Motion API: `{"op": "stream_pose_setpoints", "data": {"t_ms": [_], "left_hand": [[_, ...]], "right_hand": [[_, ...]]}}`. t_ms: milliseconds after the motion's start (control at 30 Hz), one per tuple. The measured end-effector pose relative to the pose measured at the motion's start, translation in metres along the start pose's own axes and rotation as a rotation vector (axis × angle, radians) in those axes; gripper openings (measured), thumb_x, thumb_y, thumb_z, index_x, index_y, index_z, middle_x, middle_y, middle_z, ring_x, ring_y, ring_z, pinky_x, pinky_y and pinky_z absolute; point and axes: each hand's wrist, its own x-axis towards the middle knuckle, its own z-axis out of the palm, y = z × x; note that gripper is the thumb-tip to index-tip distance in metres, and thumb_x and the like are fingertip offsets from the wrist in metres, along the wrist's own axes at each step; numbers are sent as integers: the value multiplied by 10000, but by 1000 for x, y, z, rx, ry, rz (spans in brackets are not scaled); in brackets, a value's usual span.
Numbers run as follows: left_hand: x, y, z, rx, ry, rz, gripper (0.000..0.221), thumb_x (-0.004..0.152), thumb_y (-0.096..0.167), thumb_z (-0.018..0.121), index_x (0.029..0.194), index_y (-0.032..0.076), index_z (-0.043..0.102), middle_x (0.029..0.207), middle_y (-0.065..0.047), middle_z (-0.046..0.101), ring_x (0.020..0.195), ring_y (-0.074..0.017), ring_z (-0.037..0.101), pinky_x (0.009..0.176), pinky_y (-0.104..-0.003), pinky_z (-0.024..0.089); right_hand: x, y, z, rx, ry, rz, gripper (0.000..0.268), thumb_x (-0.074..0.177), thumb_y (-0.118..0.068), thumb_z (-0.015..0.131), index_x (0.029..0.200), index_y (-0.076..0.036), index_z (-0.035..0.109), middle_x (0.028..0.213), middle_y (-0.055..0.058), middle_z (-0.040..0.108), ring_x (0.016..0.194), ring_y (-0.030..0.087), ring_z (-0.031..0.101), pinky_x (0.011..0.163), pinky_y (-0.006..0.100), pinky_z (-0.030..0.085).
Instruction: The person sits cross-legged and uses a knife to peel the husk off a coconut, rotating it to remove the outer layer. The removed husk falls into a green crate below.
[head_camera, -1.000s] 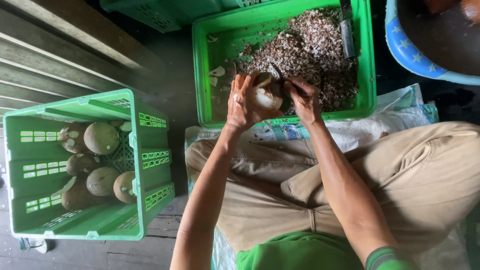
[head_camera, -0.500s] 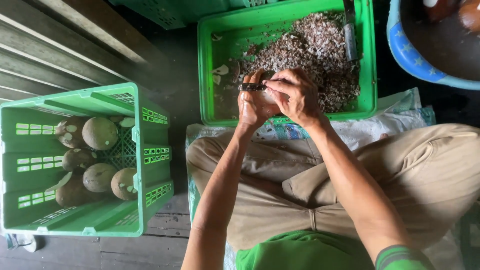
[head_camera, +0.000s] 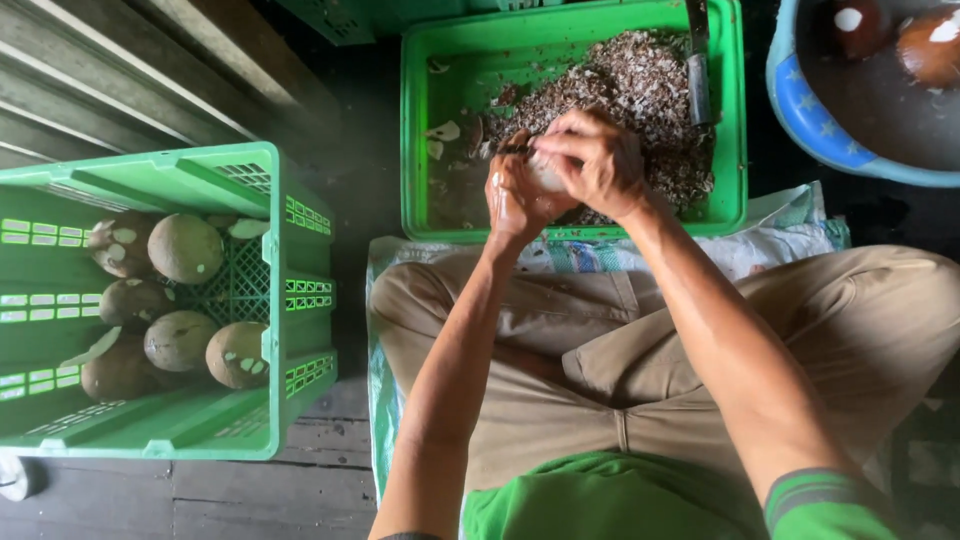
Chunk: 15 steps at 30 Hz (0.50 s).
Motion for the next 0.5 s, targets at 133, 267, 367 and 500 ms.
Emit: {"op": "stream_pose_setpoints", "data": {"t_ms": [133,267,367,500], "left_hand": [[11,28,-17,26,16,45,1078,384,545,955,1269,38,607,1339,-156,620,1292,-355,571,1146,-449,443],[3,40,-20,59,-8,-19,1132,421,530,936,1370,74,520,1329,-141,587,1226,-358,585,1077,-456,487],[6,61,-27,145,-1,-38,1248,423,612,921,1452,112,424,1308,-123,538,1132,-368,605,945,-504,539],[3,78,-55,335,-167,15,1346,387,534,983,1519,161,358,1292,-74,494,1139,-327,546,915,-530,514]], "right_hand": [[18,-16,-8,75,-27,-14,87,971,-103,690,947,-114,773,986,93,689,951,302,677,834,420,548],[3,-3,-8,20,27,86,42,972,-129,727,969,-113,766,1001,84,702,944,283,690,822,376,565],[-16,11,-12,192,126,285,97,1019,-155,725,1038,-66,759,1030,127,715,987,314,695,842,403,552],[-58,1,-11,334,143,526,111,1016,-131,716,1074,-44,752,1042,163,726,1002,295,699,876,416,551]]}}
